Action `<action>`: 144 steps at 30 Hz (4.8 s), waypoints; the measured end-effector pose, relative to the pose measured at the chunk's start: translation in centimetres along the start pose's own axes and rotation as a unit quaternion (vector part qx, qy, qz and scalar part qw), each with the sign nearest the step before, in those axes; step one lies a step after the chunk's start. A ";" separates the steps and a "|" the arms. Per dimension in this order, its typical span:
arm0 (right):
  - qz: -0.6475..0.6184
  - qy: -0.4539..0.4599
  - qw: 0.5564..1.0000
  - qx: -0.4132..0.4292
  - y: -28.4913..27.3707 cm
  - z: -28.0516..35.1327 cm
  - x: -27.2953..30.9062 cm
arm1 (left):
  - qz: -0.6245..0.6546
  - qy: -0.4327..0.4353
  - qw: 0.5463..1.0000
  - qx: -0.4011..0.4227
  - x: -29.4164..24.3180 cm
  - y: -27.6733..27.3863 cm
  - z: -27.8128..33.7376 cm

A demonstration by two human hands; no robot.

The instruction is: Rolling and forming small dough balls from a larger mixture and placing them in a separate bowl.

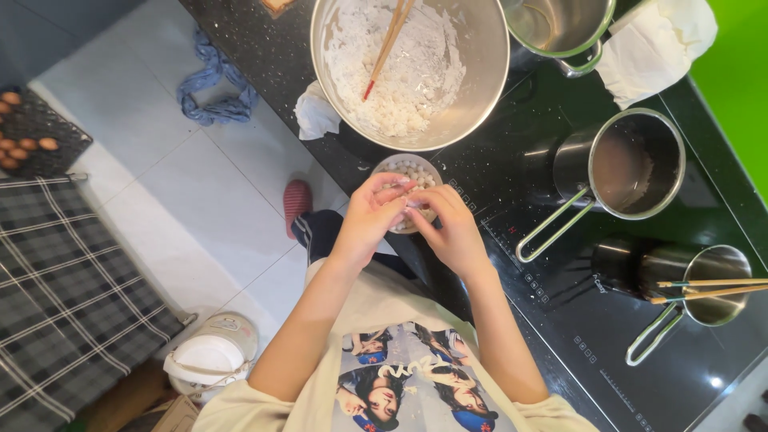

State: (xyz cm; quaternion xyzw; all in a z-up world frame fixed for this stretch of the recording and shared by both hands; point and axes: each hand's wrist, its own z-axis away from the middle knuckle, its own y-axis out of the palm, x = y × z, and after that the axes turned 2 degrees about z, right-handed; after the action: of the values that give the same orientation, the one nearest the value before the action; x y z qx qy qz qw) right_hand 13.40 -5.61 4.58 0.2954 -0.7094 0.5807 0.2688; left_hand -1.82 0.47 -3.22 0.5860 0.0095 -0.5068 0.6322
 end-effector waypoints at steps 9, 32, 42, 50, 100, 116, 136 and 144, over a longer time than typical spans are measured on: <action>0.030 0.019 0.999 -0.021 -1.1 -1.7 0.7 | -0.179 0.026 0.979 0.089 -2.3 -1.1 -1.8; 0.142 0.166 0.968 0.121 0.1 -17.4 -7.7 | -0.225 -0.042 0.961 0.157 -18.1 -1.8 -9.1; -0.259 0.261 0.930 0.018 -1.2 -15.4 -2.8 | -0.480 0.171 0.844 0.166 -19.7 2.4 -10.2; -0.399 0.265 0.875 -0.067 -0.5 -14.2 -1.8 | -0.439 0.162 0.869 0.160 -17.4 3.3 -11.5; -0.022 0.271 0.957 0.099 -3.9 -5.8 3.2 | -0.570 -0.030 0.786 0.237 -14.1 5.3 -5.2; 0.067 0.196 0.976 0.073 -1.5 -16.0 -2.6 | -0.476 0.045 0.874 0.089 -19.2 2.9 -8.9; -0.276 0.287 0.917 0.033 -2.8 -16.4 -3.1 | -0.471 0.096 0.868 0.128 -18.0 3.0 -13.2; -0.370 0.300 0.879 -0.035 -2.7 -15.1 -2.8 | -0.476 0.169 0.850 0.149 -18.5 5.2 -12.8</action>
State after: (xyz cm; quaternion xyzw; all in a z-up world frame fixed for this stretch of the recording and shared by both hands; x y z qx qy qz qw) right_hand 17.87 9.15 7.12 0.3381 -0.4537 0.4745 0.6743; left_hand 0.04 20.69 7.76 0.6732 0.3183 -0.6346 0.2069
